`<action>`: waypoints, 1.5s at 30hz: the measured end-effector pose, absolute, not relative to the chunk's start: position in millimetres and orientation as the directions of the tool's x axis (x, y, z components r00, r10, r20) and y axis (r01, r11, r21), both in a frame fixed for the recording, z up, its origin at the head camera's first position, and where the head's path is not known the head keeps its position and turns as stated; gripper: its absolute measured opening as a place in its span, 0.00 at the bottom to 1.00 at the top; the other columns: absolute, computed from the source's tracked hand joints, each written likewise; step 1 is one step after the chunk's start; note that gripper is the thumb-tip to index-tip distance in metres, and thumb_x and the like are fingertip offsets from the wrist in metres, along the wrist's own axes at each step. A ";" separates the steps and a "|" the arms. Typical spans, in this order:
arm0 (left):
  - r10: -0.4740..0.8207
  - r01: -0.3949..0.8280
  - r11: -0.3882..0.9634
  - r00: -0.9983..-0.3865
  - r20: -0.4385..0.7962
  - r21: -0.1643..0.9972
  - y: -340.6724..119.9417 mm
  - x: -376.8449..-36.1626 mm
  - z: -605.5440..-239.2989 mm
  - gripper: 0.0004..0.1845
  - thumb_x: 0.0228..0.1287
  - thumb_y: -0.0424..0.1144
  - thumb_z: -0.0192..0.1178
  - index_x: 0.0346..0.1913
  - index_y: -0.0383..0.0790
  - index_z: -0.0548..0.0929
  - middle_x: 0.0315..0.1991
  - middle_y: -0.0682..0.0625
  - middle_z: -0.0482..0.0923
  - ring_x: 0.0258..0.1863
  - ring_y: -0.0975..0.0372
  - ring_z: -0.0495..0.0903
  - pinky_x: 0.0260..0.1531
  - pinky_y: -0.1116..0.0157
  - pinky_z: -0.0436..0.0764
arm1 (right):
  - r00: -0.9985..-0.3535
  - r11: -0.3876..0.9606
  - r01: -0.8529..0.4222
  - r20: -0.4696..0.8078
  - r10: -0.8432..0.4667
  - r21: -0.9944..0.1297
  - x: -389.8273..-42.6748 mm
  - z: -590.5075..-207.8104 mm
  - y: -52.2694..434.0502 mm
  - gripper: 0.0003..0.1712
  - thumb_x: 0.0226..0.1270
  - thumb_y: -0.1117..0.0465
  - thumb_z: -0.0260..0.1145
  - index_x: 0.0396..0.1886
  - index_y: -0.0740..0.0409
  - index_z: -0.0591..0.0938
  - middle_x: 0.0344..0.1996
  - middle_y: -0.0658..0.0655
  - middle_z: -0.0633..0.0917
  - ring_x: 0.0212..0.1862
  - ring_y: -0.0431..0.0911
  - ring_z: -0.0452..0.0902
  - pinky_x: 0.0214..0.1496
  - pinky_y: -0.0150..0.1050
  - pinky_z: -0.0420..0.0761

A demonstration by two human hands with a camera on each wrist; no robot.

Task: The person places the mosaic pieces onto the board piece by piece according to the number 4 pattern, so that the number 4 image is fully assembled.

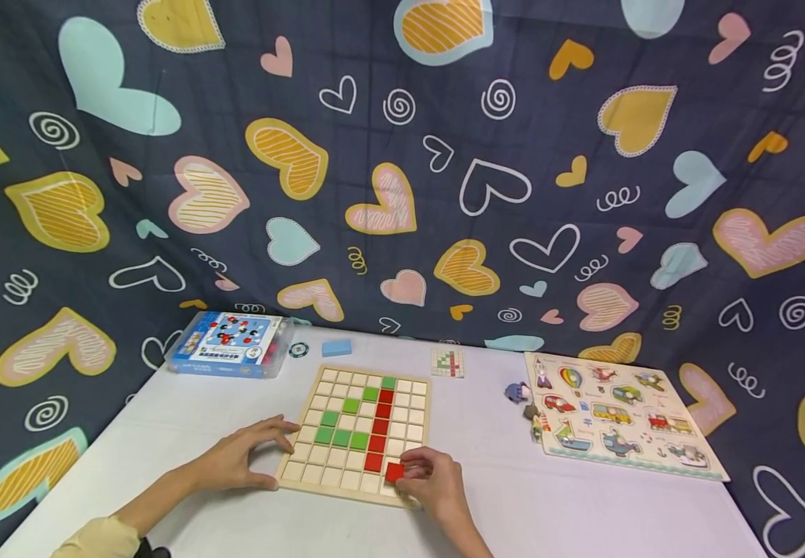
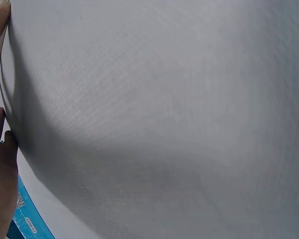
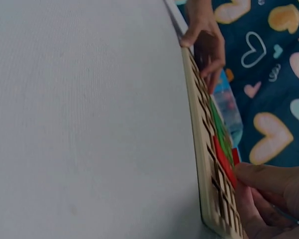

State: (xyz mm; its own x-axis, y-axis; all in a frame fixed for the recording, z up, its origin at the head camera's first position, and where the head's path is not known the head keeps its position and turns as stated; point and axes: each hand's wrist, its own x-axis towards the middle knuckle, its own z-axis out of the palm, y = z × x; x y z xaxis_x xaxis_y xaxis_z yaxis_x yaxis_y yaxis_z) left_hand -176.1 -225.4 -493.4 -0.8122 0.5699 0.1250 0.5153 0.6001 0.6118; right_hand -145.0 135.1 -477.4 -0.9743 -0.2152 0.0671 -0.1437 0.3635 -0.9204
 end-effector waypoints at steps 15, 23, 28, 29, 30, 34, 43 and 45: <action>0.576 0.542 0.586 -0.801 0.161 0.603 -225.2 -174.4 -491.2 0.22 0.46 0.57 0.72 0.44 0.56 0.80 0.63 0.48 0.71 0.66 0.38 0.61 0.58 0.33 0.63 | -0.962 0.326 -0.185 0.103 -0.252 -0.927 -142.0 -486.5 109.0 0.17 0.43 0.77 0.74 0.37 0.69 0.83 0.32 0.60 0.86 0.28 0.36 0.80 0.31 0.28 0.83; 0.567 0.514 0.604 -0.814 0.124 0.609 -224.3 -176.5 -492.3 0.22 0.45 0.58 0.72 0.44 0.57 0.80 0.64 0.50 0.70 0.67 0.40 0.60 0.59 0.34 0.63 | -0.954 0.313 -0.203 0.114 -0.278 -0.928 -142.5 -487.4 103.4 0.16 0.43 0.79 0.73 0.36 0.69 0.82 0.32 0.60 0.85 0.29 0.38 0.81 0.31 0.28 0.83; 0.566 0.514 0.607 -0.815 0.124 0.606 -224.9 -175.9 -492.8 0.22 0.45 0.58 0.72 0.44 0.58 0.80 0.64 0.50 0.70 0.67 0.40 0.60 0.59 0.34 0.63 | -0.950 0.297 -0.198 0.108 -0.291 -0.934 -141.9 -484.6 104.5 0.15 0.44 0.78 0.73 0.35 0.68 0.83 0.31 0.60 0.86 0.30 0.39 0.81 0.31 0.28 0.83; 0.567 0.516 0.605 -0.814 0.127 0.606 -225.0 -175.5 -492.6 0.22 0.45 0.58 0.72 0.44 0.57 0.80 0.64 0.50 0.70 0.67 0.40 0.60 0.59 0.34 0.63 | -0.951 0.291 -0.194 0.107 -0.290 -0.937 -141.7 -483.8 106.3 0.15 0.44 0.78 0.73 0.36 0.69 0.83 0.32 0.60 0.86 0.30 0.39 0.81 0.32 0.28 0.83; 0.568 0.518 0.602 -0.813 0.130 0.607 -225.0 -175.1 -492.6 0.22 0.45 0.58 0.72 0.44 0.57 0.80 0.64 0.50 0.70 0.67 0.39 0.60 0.59 0.33 0.63 | -0.951 0.292 -0.193 0.105 -0.290 -0.937 -141.6 -482.7 109.1 0.15 0.45 0.77 0.73 0.36 0.69 0.83 0.32 0.60 0.86 0.30 0.39 0.81 0.32 0.28 0.83; 0.576 0.532 0.591 -0.805 0.145 0.606 -223.5 -173.9 -492.8 0.22 0.46 0.58 0.71 0.44 0.57 0.80 0.64 0.49 0.71 0.66 0.37 0.61 0.57 0.32 0.63 | -0.945 0.312 -0.180 0.076 -0.319 -0.933 -142.6 -478.1 137.5 0.16 0.50 0.73 0.73 0.41 0.69 0.82 0.37 0.62 0.85 0.34 0.40 0.82 0.37 0.30 0.84; 0.575 0.536 0.588 -0.803 0.153 0.606 -223.9 -173.7 -491.3 0.22 0.46 0.57 0.71 0.44 0.57 0.80 0.63 0.49 0.71 0.66 0.38 0.61 0.57 0.32 0.63 | -0.830 0.462 -0.143 -0.149 -0.537 -0.875 -139.6 -479.5 227.0 0.24 0.55 0.60 0.73 0.52 0.62 0.80 0.48 0.59 0.83 0.44 0.36 0.77 0.44 0.29 0.81; 0.572 0.532 0.591 -0.806 0.150 0.606 -224.3 -174.3 -491.6 0.22 0.46 0.57 0.71 0.44 0.57 0.80 0.63 0.49 0.71 0.67 0.39 0.61 0.58 0.33 0.63 | -0.817 0.459 -0.132 -0.166 -0.552 -0.879 -139.2 -483.2 233.4 0.22 0.56 0.61 0.73 0.50 0.62 0.81 0.46 0.58 0.84 0.41 0.35 0.76 0.42 0.28 0.80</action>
